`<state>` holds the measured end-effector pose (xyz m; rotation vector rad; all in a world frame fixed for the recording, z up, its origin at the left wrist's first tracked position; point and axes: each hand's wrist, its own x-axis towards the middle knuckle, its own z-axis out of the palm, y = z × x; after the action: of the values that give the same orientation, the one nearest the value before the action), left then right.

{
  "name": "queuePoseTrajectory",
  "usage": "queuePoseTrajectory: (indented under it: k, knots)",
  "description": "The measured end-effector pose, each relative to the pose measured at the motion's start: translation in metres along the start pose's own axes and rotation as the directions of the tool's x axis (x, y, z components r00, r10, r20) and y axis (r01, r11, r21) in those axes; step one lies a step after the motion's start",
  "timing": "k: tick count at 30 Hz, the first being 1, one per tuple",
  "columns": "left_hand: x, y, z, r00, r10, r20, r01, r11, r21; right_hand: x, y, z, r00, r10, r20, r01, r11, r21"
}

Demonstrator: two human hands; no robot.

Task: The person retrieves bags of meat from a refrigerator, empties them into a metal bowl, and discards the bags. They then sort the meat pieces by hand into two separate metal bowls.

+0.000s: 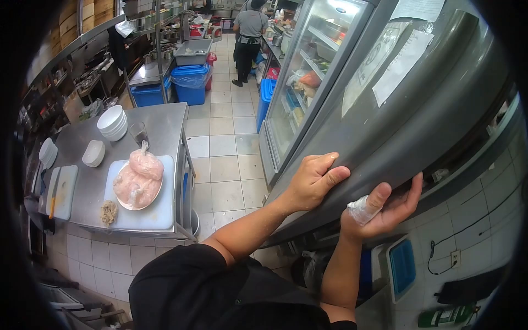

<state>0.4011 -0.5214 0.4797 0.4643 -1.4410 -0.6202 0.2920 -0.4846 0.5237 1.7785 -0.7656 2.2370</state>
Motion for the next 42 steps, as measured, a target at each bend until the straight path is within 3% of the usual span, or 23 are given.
queuePoseTrajectory:
  k: [7, 28, 34, 42]
  knots:
    - [-0.001, -0.003, -0.005, 0.998, 0.055, -0.032, -0.054, 0.998, 0.024, -0.005, 0.0, 0.006, 1.0, 0.001, -0.02, -0.001, 1.0, 0.009]
    - [-0.001, 0.004, 0.0, 0.996, 0.035, -0.081, -0.034, 0.999, 0.008, -0.011, 0.01, -0.001, 0.999, -0.022, -0.034, 0.022, 1.0, 0.005]
    - [-0.004, -0.004, -0.003, 1.0, 0.001, 0.016, -0.002, 0.999, 0.033, -0.011, 0.011, -0.003, 0.999, -0.036, -0.028, 0.035, 0.999, -0.031]
    - [-0.004, -0.003, 0.002, 0.999, 0.008, -0.04, -0.009, 1.0, -0.021, -0.011, 0.011, -0.004, 0.998, -0.044, -0.04, 0.043, 0.999, -0.019]
